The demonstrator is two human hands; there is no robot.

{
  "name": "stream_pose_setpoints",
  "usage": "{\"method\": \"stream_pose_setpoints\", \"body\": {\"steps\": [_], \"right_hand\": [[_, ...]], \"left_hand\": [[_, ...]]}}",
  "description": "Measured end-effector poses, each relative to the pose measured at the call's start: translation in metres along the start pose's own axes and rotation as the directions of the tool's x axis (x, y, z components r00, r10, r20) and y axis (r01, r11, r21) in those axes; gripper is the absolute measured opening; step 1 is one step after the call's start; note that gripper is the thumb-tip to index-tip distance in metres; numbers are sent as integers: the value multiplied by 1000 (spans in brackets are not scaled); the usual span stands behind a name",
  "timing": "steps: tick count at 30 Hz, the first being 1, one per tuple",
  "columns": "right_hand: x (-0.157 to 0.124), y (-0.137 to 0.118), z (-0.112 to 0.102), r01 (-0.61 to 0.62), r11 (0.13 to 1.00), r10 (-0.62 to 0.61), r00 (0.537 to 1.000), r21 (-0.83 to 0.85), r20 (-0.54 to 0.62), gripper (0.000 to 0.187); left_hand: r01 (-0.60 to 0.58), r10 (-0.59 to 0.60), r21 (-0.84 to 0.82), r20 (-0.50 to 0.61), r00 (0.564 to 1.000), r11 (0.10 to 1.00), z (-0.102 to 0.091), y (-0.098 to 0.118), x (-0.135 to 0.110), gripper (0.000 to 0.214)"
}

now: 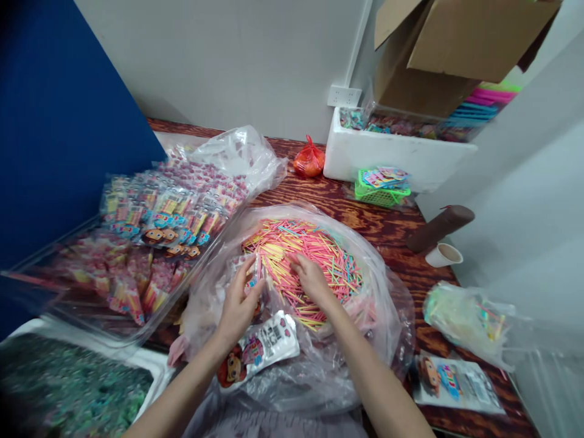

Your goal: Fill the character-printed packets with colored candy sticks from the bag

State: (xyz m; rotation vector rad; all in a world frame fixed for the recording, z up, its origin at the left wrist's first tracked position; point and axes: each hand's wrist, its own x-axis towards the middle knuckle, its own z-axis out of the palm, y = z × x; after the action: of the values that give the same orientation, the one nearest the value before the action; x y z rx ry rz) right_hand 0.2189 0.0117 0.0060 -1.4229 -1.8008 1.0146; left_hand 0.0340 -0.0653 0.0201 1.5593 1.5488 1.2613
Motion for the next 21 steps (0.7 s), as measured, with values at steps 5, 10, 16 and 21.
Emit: {"method": "stream_pose_setpoints", "body": {"steps": [5, 10, 16, 21], "right_hand": [[-43, -19, 25, 35, 946, -98, 979, 322, 181, 13], [-70, -34, 36, 27, 898, -117, 977, 439, 179, 16], [-100, -28, 40, 6, 892, -89, 983, 452, 161, 18], [-113, -16, 51, 60, 928, -108, 988, 369, 110, 22]], "left_hand": [[-318, 295, 181, 145, 944, 931, 6, 15, -6, 68], [-337, 283, 104, 347, 894, 936, 3, 17, -18, 55], [-122, 49, 277, 257, 965, 953, -17, -6, -55, 26], [-275, 44, 511, 419, 907, 815, -12, -24, -77, 24]]}}
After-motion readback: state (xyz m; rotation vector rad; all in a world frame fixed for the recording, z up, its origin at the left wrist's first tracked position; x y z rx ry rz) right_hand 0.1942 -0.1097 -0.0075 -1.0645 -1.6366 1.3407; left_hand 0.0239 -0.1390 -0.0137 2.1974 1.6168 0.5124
